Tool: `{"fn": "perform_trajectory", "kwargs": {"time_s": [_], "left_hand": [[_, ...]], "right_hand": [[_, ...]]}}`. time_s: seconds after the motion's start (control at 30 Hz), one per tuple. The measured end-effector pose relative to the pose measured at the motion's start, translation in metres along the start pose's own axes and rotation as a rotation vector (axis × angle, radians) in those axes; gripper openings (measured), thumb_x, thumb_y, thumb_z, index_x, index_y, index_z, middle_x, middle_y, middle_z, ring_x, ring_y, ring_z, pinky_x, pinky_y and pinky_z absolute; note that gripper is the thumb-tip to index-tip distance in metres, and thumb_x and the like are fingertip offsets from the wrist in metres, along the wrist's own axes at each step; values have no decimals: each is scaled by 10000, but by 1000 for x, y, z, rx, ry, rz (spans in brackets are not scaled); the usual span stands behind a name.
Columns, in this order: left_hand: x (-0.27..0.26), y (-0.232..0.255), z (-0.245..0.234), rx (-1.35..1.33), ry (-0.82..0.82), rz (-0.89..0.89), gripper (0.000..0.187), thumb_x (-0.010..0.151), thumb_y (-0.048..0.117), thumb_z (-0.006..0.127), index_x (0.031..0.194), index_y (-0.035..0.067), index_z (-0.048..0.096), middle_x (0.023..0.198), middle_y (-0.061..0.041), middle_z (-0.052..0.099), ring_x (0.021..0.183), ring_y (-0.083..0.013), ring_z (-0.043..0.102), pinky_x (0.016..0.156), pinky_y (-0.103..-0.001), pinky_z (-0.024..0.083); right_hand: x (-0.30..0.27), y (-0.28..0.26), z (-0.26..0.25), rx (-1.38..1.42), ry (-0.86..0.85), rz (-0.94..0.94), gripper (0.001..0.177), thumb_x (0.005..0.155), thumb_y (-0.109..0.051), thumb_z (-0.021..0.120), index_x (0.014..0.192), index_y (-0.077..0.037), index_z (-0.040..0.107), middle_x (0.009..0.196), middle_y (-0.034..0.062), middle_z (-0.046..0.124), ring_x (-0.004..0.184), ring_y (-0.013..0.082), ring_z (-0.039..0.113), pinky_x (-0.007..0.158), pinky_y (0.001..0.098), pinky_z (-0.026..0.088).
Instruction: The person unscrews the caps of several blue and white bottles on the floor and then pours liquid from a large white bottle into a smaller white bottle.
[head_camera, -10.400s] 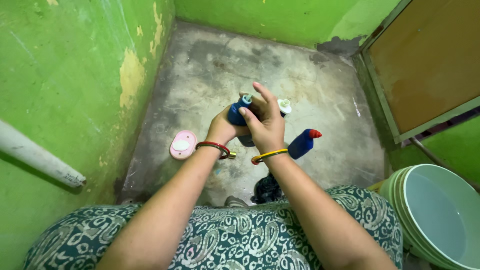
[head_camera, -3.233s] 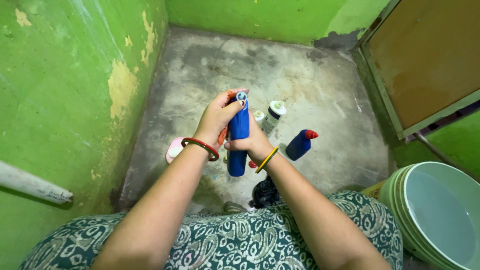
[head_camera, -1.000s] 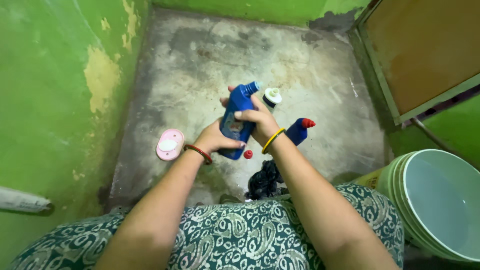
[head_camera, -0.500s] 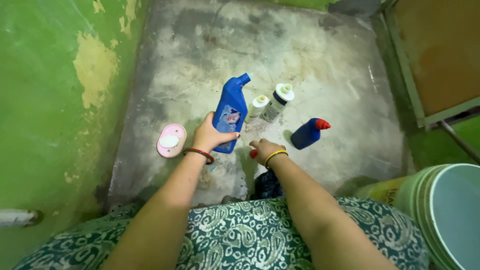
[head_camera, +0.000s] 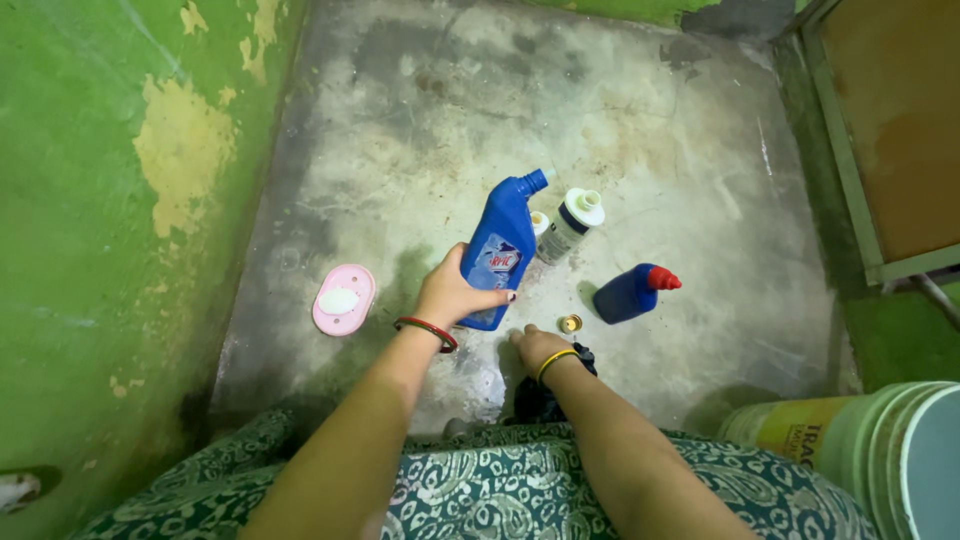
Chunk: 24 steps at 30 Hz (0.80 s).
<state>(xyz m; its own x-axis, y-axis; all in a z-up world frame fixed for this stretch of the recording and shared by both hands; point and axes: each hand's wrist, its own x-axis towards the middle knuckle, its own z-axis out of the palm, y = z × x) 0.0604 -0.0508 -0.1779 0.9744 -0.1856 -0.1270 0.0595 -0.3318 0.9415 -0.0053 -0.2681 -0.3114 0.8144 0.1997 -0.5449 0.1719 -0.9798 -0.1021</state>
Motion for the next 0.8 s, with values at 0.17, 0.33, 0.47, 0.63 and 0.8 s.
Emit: {"fn": "perform_trajectory", "kwargs": {"time_s": [0.17, 0.33, 0.47, 0.63, 0.8], "left_hand": [[-2, -5, -7, 56, -8, 8, 845, 488, 465, 939, 1172, 90, 616, 1053, -107, 757, 949, -228, 738, 863, -353, 567], [-6, -11, -20, 88, -32, 79, 857, 493, 470, 933, 1184, 80, 607, 1065, -120, 749, 964, -241, 733, 865, -360, 561], [-22, -1, -34, 165, -97, 74, 871, 496, 474, 936, 1199, 77, 609, 1069, -122, 744, 974, -243, 729, 878, -356, 556], [-41, 22, -40, 135, -184, 128, 880, 490, 464, 931, 1214, 73, 618, 1083, -116, 758, 987, -227, 730, 899, -348, 547], [-52, 39, -42, 73, -251, 207, 939, 492, 447, 936, 1282, 73, 594, 1114, -100, 756, 1014, -213, 727, 921, -335, 543]], "right_hand": [[-1, -1, -21, 149, 89, 52, 290, 909, -269, 663, 1191, -206, 664, 1211, 173, 627, 1092, 386, 648, 926, 456, 527], [-9, 4, -119, 603, 459, 95, 302, 764, -216, 765, 1043, -106, 725, 902, 108, 747, 819, 255, 730, 761, 385, 577], [-61, 18, -217, 1509, 666, -54, 300, 843, -124, 625, 1125, -51, 696, 870, 84, 708, 732, 169, 681, 659, 304, 567], [-134, -20, -257, 1539, 735, -247, 299, 905, -111, 630, 1183, -21, 694, 1013, 49, 716, 856, 118, 655, 706, 267, 532], [-172, -42, -272, 1315, 731, -368, 337, 899, -81, 705, 1230, -22, 692, 1036, 63, 706, 862, 126, 628, 763, 267, 542]]}}
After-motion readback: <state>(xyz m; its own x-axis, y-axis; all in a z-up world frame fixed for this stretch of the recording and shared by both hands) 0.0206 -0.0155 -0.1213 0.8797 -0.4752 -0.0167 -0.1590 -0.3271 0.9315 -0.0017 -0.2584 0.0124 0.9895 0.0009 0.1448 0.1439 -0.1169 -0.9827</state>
